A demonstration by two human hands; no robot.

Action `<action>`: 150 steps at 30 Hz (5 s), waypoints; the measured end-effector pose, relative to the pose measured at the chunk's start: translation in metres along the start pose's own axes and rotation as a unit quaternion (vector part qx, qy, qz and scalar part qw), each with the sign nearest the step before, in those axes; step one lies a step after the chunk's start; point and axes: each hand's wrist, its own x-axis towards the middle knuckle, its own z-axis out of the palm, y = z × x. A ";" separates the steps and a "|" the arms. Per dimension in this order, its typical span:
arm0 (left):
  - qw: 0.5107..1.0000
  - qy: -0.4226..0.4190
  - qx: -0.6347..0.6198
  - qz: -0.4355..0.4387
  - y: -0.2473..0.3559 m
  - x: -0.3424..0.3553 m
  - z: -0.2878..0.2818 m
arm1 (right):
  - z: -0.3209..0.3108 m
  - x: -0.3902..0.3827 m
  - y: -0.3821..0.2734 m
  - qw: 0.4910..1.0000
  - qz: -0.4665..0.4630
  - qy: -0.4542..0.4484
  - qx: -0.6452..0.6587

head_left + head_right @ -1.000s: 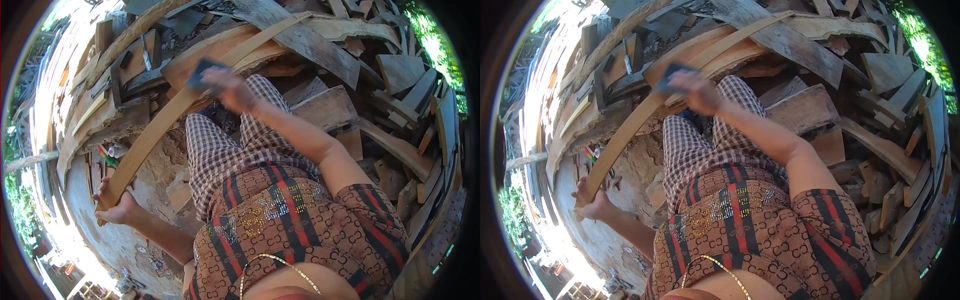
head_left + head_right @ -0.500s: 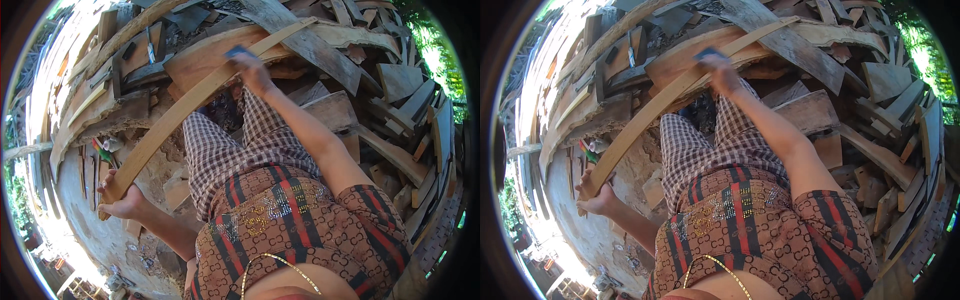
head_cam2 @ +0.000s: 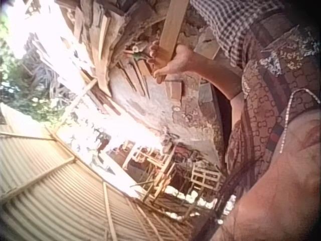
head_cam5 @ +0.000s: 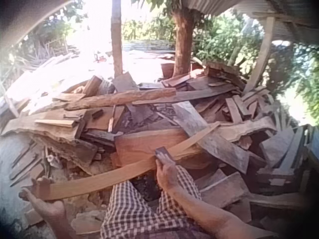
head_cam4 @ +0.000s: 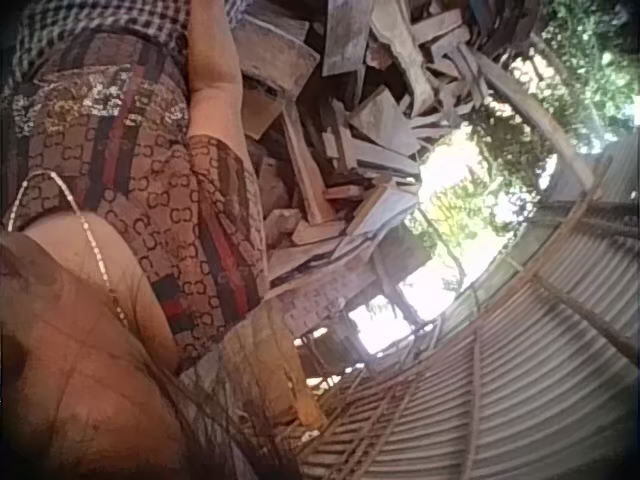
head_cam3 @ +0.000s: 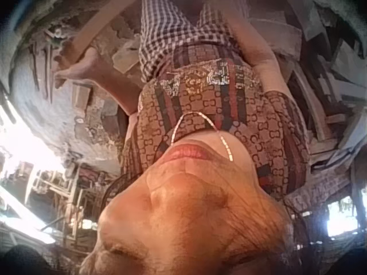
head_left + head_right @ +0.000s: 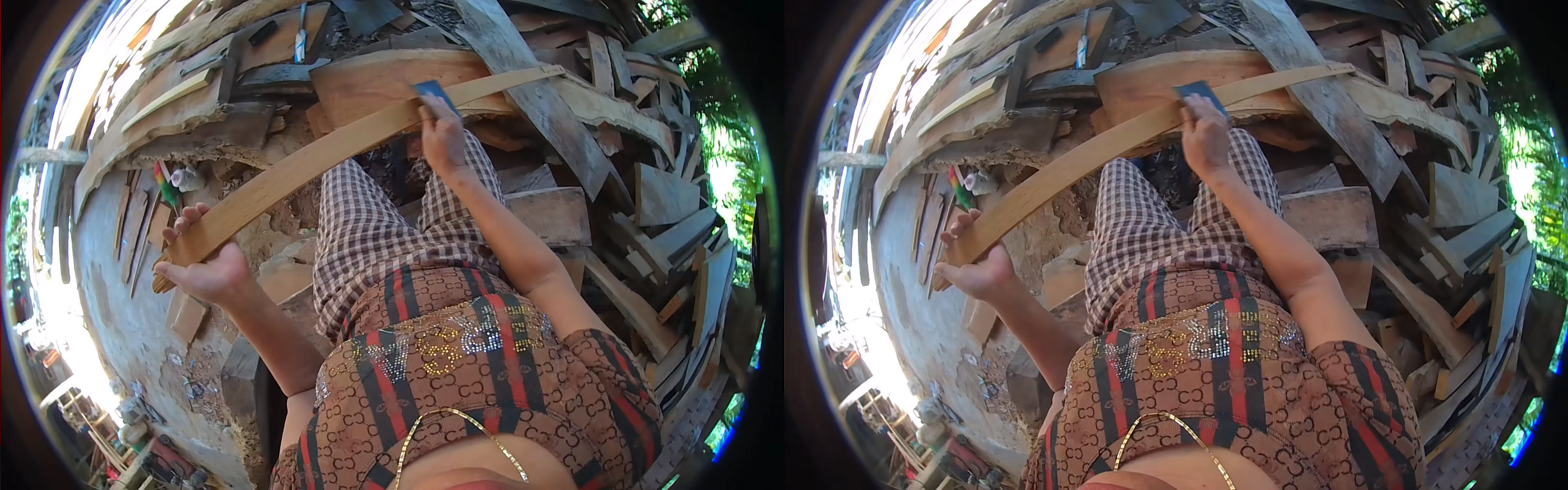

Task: Sawing a piece of wood and then sanding it by hand.

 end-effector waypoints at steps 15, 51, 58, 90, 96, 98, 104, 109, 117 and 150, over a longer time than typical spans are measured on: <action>0.995 -0.069 -0.063 -0.017 -0.004 0.009 -0.014 | 0.029 0.001 -0.020 0.997 0.075 0.017 0.014; 0.988 0.138 0.035 -0.056 0.148 0.085 -0.139 | -0.018 -0.046 0.105 0.991 0.097 0.032 -0.084; 0.984 0.145 0.021 -0.106 0.159 0.081 -0.130 | 0.008 -0.039 0.005 0.982 -0.165 -0.050 0.074; 0.991 -0.110 0.066 0.026 0.228 0.122 -0.143 | -0.085 -0.021 0.236 0.957 0.256 0.047 -0.131; 0.989 0.010 0.101 0.110 0.231 0.115 -0.127 | -0.032 -0.030 0.042 0.967 -0.153 -0.129 0.156; 0.991 0.027 0.071 0.113 0.233 0.115 -0.131 | -0.031 -0.016 0.098 0.977 -0.182 -0.030 0.110; 0.981 0.124 -0.016 0.151 0.181 0.084 -0.096 | -0.103 -0.012 0.294 0.950 0.271 0.072 -0.135; 0.993 0.033 -0.085 0.078 0.212 0.113 -0.124 | -0.042 -0.008 0.085 0.994 -0.091 0.017 0.061; 0.969 -0.140 -0.189 -0.075 0.228 0.154 -0.155 | -0.115 -0.017 0.213 0.986 0.031 0.076 -0.146; 0.964 -0.122 0.106 0.210 0.170 0.115 -0.103 | -0.051 -0.032 0.121 0.991 0.103 0.027 0.075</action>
